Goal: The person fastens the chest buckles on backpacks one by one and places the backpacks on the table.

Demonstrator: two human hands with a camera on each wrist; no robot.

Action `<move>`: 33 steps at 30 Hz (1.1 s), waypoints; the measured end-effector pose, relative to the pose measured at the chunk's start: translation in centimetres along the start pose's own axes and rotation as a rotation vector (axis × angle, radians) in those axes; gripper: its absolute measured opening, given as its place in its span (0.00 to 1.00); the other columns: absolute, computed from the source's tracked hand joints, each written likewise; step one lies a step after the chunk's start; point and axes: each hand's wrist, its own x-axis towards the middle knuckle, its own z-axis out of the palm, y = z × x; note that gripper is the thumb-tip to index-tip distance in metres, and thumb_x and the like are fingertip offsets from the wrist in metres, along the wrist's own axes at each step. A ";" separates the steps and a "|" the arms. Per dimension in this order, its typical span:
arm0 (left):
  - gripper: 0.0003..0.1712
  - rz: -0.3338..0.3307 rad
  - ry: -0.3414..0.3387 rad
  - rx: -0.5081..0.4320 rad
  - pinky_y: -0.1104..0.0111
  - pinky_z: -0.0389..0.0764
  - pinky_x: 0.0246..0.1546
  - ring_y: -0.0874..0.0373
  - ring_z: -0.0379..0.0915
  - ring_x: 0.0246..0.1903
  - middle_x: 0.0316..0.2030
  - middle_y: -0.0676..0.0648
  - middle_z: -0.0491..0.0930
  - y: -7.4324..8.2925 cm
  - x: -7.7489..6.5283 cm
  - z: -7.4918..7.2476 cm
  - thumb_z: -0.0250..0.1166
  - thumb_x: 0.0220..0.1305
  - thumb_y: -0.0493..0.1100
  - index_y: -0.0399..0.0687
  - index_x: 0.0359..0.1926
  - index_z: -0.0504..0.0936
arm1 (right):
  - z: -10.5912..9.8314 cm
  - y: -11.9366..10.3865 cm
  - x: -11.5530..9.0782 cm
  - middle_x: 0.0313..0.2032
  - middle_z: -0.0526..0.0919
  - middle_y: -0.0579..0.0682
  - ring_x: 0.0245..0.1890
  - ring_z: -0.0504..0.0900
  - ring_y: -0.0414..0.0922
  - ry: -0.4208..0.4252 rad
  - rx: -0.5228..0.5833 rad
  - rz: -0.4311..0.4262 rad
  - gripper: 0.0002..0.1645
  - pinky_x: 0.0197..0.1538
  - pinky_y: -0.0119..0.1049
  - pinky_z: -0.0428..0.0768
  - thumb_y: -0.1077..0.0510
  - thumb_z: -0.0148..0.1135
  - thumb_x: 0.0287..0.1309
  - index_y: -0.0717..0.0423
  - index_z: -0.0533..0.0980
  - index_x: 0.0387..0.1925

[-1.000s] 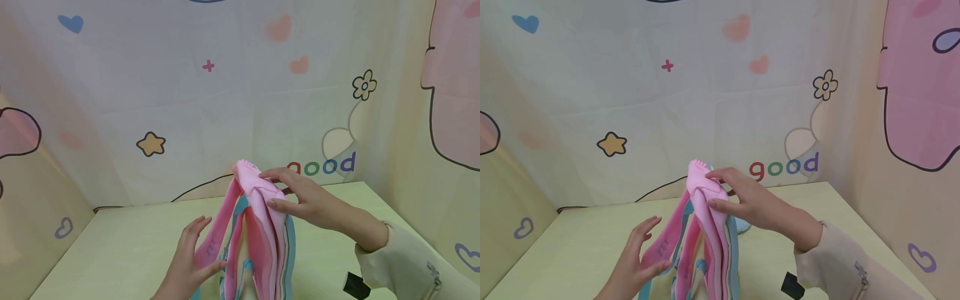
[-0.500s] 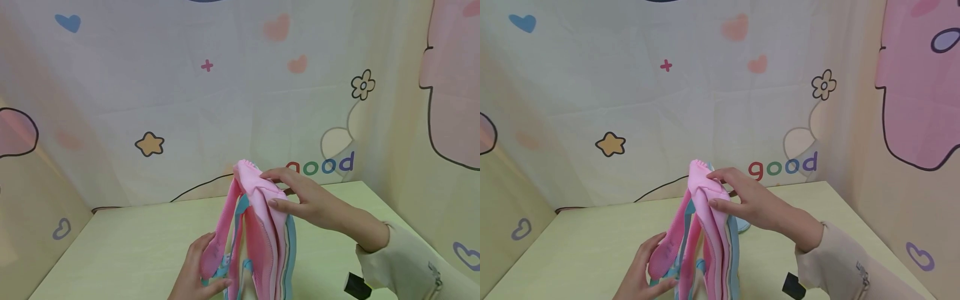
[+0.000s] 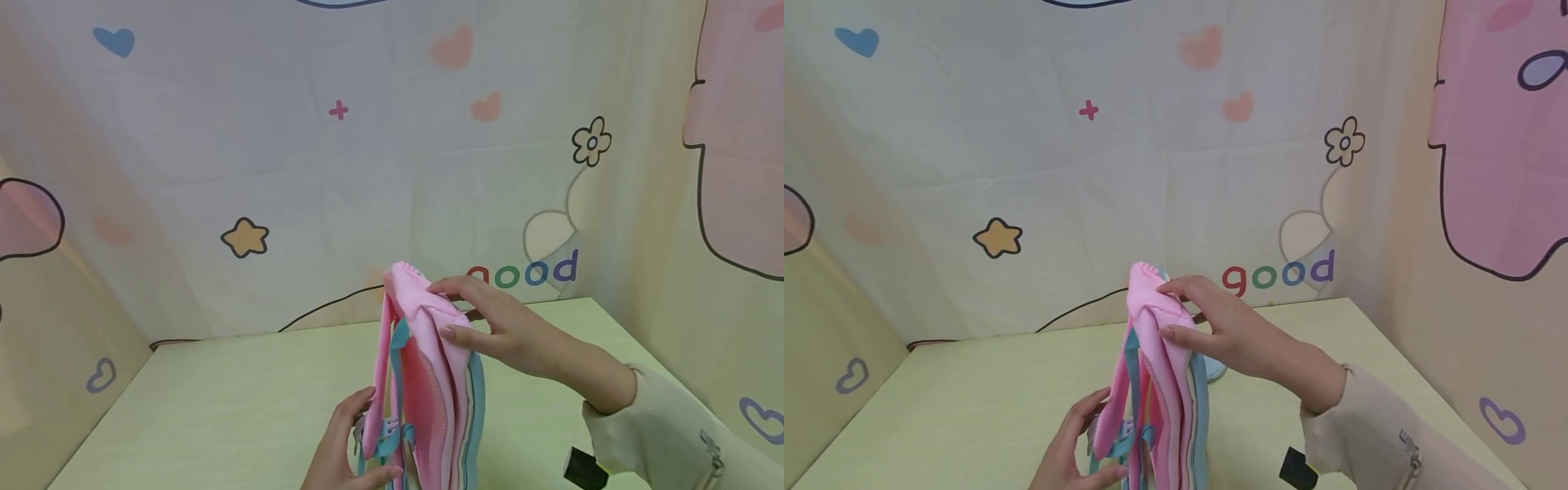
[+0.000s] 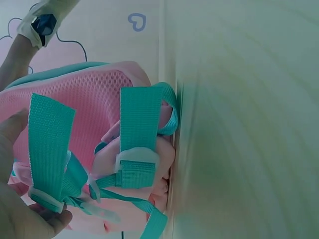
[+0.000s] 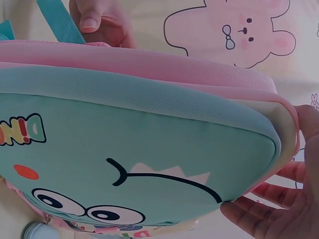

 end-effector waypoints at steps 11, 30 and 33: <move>0.48 0.141 0.043 0.041 0.64 0.82 0.48 0.45 0.64 0.60 0.65 0.45 0.64 -0.2 0.3 2.0 0.77 0.44 0.51 0.62 0.67 0.64 | -0.2 0.1 -0.1 0.58 0.74 0.48 0.55 0.75 0.46 0.004 -0.022 -0.020 0.27 0.50 0.36 0.81 0.44 0.57 0.63 0.45 0.67 0.61; 0.49 0.250 0.018 0.163 0.60 0.79 0.54 0.53 0.67 0.58 0.66 0.49 0.65 -0.3 1.1 4.5 0.76 0.46 0.55 0.61 0.68 0.63 | -0.8 0.8 -1.5 0.59 0.73 0.48 0.60 0.74 0.51 0.026 -0.026 0.038 0.30 0.54 0.43 0.80 0.47 0.56 0.64 0.47 0.64 0.65; 0.50 0.293 0.032 0.183 0.60 0.78 0.56 0.53 0.68 0.58 0.66 0.49 0.67 -0.4 1.3 4.7 0.78 0.44 0.53 0.59 0.68 0.63 | -0.8 1.0 -1.8 0.60 0.72 0.49 0.60 0.74 0.51 0.040 -0.020 0.040 0.30 0.53 0.38 0.81 0.49 0.57 0.64 0.47 0.64 0.66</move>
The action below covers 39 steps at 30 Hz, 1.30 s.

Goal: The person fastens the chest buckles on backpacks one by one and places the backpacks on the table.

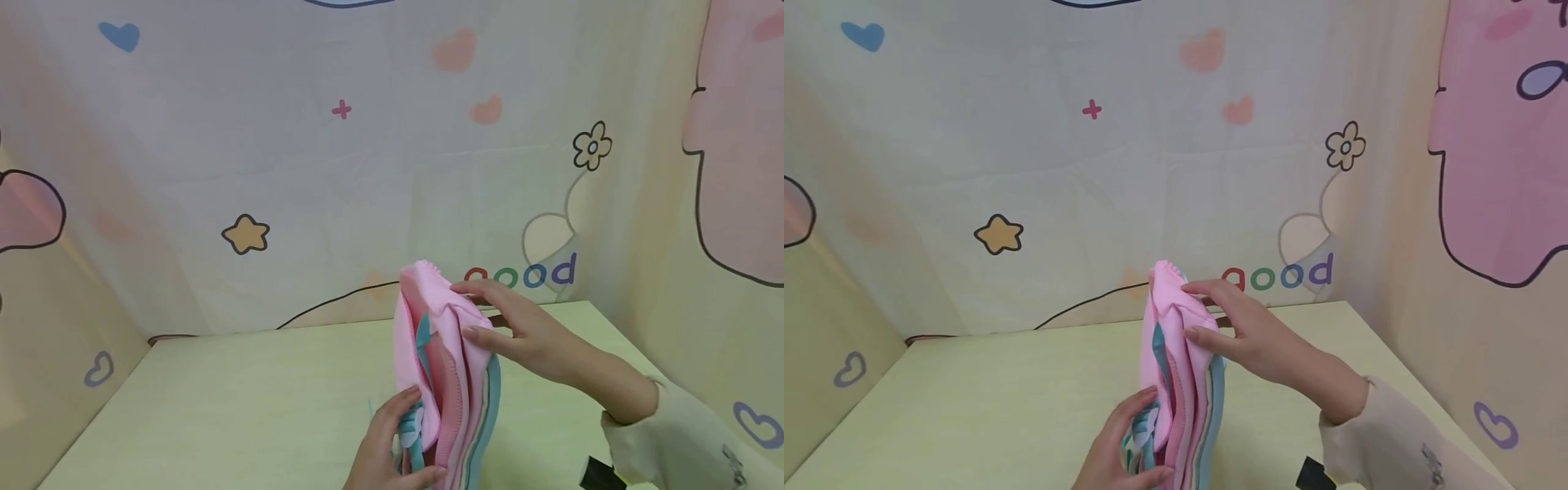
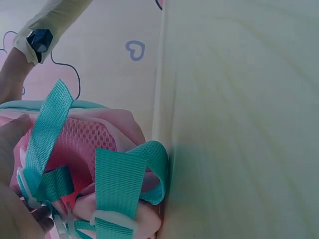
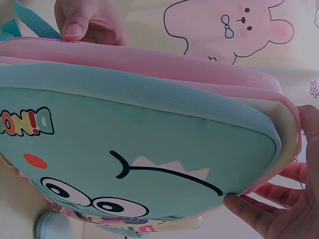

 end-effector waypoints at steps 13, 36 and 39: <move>0.46 0.420 0.074 0.150 0.64 0.78 0.54 0.53 0.71 0.55 0.58 0.41 0.73 -1.4 0.2 0.9 0.75 0.50 0.53 0.39 0.65 0.64 | -0.3 1.0 -1.7 0.58 0.74 0.44 0.55 0.77 0.44 0.081 -0.050 -0.007 0.30 0.52 0.34 0.81 0.55 0.58 0.63 0.43 0.64 0.66; 0.40 0.728 0.158 0.349 0.75 0.71 0.59 0.57 0.73 0.54 0.54 0.46 0.75 -2.5 0.2 0.4 0.31 0.72 0.67 0.39 0.61 0.69 | -0.4 3.8 -5.5 0.60 0.72 0.36 0.53 0.77 0.32 0.076 0.060 -0.059 0.37 0.45 0.31 0.83 0.65 0.62 0.58 0.44 0.63 0.67; 0.41 0.759 0.160 0.364 0.75 0.70 0.60 0.56 0.72 0.54 0.53 0.46 0.76 -2.6 0.3 0.2 0.33 0.71 0.68 0.39 0.60 0.71 | -0.3 4.2 -6.2 0.60 0.72 0.36 0.53 0.77 0.32 0.064 0.104 -0.042 0.38 0.43 0.33 0.84 0.66 0.61 0.58 0.45 0.62 0.68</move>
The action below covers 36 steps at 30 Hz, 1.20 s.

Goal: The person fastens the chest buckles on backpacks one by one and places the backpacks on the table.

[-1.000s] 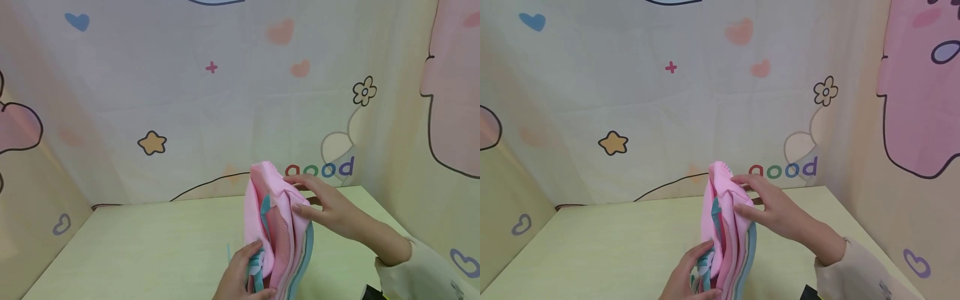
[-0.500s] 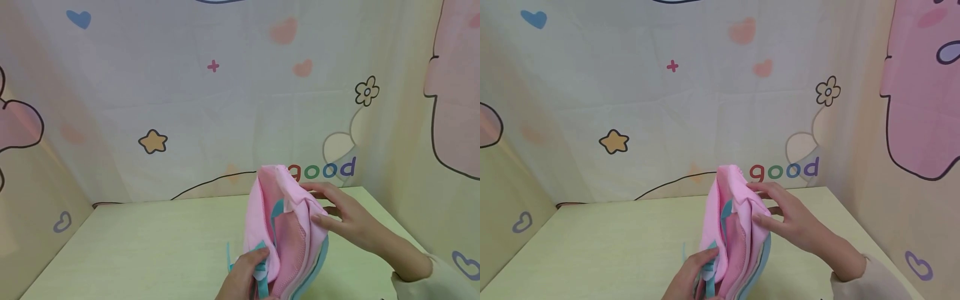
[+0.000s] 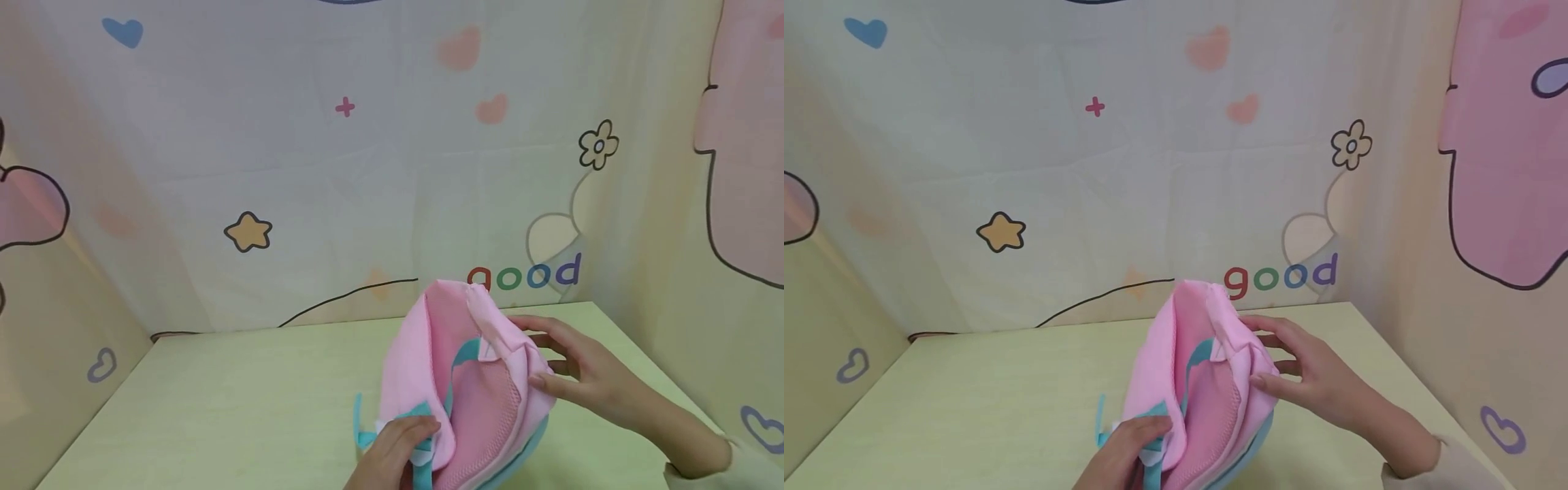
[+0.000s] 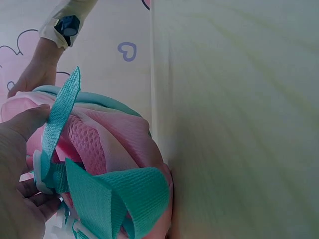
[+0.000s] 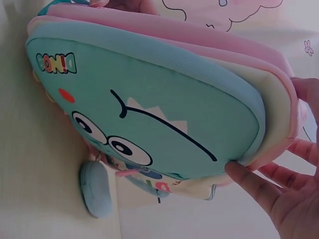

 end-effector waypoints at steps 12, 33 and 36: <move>0.38 0.038 -0.027 0.025 0.75 0.72 0.58 0.58 0.74 0.52 0.51 0.48 0.78 -0.3 -0.7 -0.3 0.34 0.73 0.66 0.40 0.58 0.73 | 1.1 2.8 -2.3 0.62 0.70 0.38 0.53 0.78 0.34 -0.031 0.173 0.028 0.39 0.44 0.33 0.83 0.72 0.61 0.55 0.53 0.62 0.67; 0.26 0.097 -0.152 -0.075 0.78 0.73 0.54 0.61 0.74 0.48 0.46 0.51 0.78 -0.7 -1.9 -0.9 0.39 0.76 0.57 0.48 0.52 0.77 | 4.8 7.6 -8.0 0.66 0.64 0.31 0.56 0.76 0.33 -0.089 0.404 0.113 0.43 0.48 0.32 0.83 0.75 0.55 0.58 0.60 0.51 0.72; 0.22 0.111 -0.182 -0.081 0.78 0.73 0.54 0.61 0.75 0.48 0.45 0.51 0.78 -0.9 -2.0 -0.8 0.42 0.76 0.55 0.48 0.51 0.77 | 5.2 8.2 -8.7 0.62 0.66 0.27 0.55 0.77 0.32 -0.135 0.429 0.209 0.44 0.48 0.32 0.83 0.72 0.56 0.60 0.58 0.48 0.73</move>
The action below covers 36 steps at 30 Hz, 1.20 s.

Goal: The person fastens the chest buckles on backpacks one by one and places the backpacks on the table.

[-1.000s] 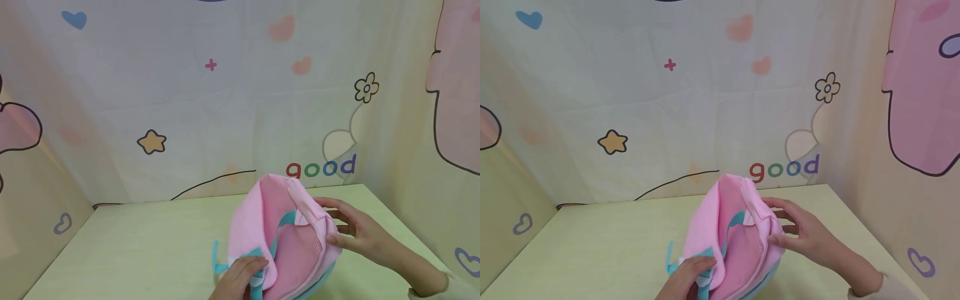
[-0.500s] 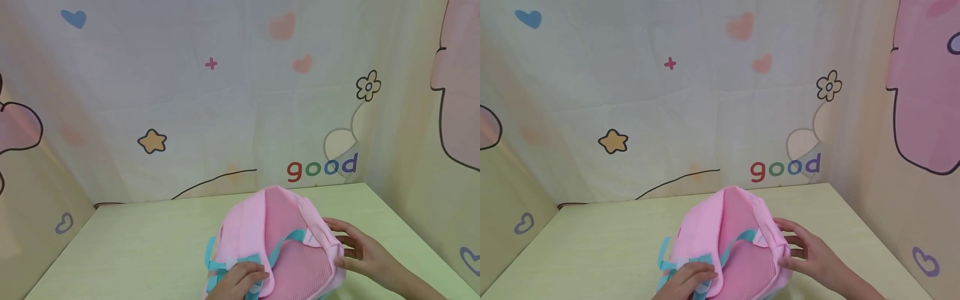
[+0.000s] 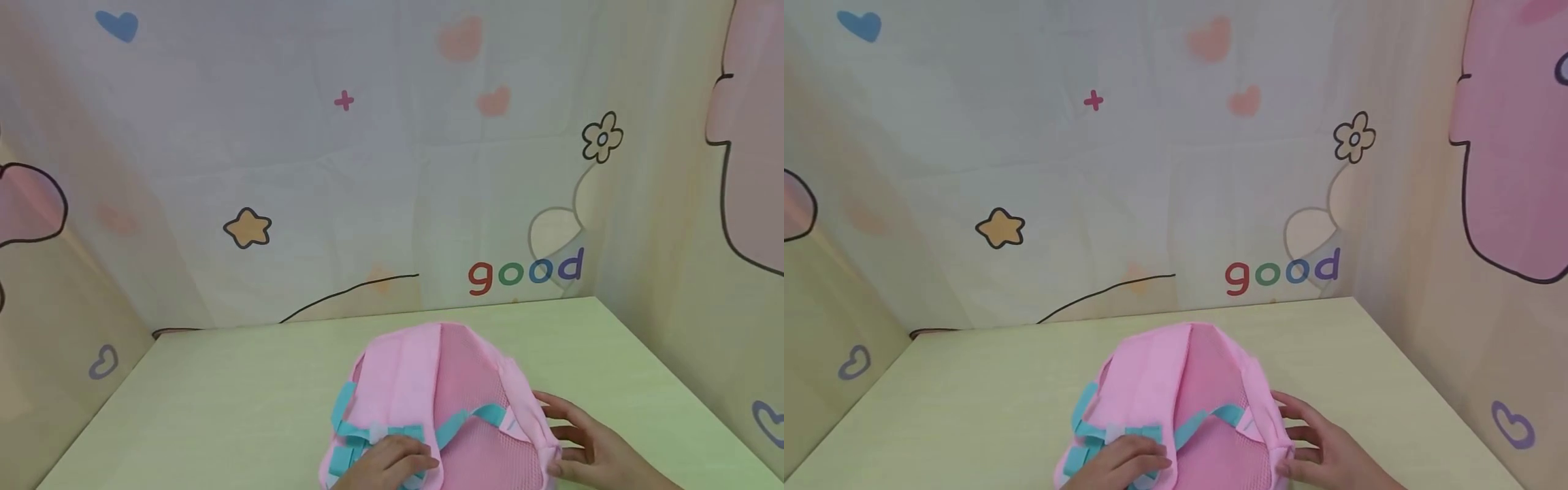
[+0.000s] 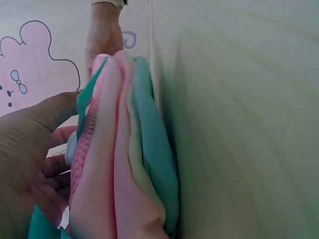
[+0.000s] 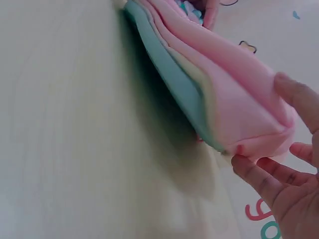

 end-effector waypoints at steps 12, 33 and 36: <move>0.11 0.080 -0.024 0.133 0.77 0.72 0.55 0.63 0.76 0.45 0.42 0.52 0.79 -0.3 0.1 0.4 0.56 0.66 0.45 0.50 0.46 0.79 | -0.2 2.4 -0.1 0.65 0.63 0.59 0.49 0.74 0.22 -0.050 -0.044 0.252 0.46 0.47 0.24 0.80 0.59 0.60 0.62 0.60 0.45 0.73; 0.25 0.017 -0.005 0.084 0.69 0.75 0.58 0.49 0.76 0.52 0.51 0.44 0.78 -0.3 0.8 -1.3 0.39 0.76 0.56 0.47 0.54 0.75 | 0.3 -0.4 1.4 0.57 0.74 0.36 0.51 0.73 0.23 0.287 -0.647 -0.132 0.36 0.42 0.29 0.82 0.59 0.72 0.49 0.57 0.70 0.61; 0.25 0.002 -0.013 0.093 0.68 0.75 0.57 0.51 0.75 0.52 0.52 0.44 0.77 -0.6 1.0 -2.0 0.43 0.75 0.58 0.47 0.55 0.74 | 0.7 -1.2 2.0 0.55 0.78 0.45 0.49 0.76 0.25 0.310 -0.667 -0.108 0.36 0.43 0.29 0.81 0.57 0.72 0.50 0.55 0.70 0.61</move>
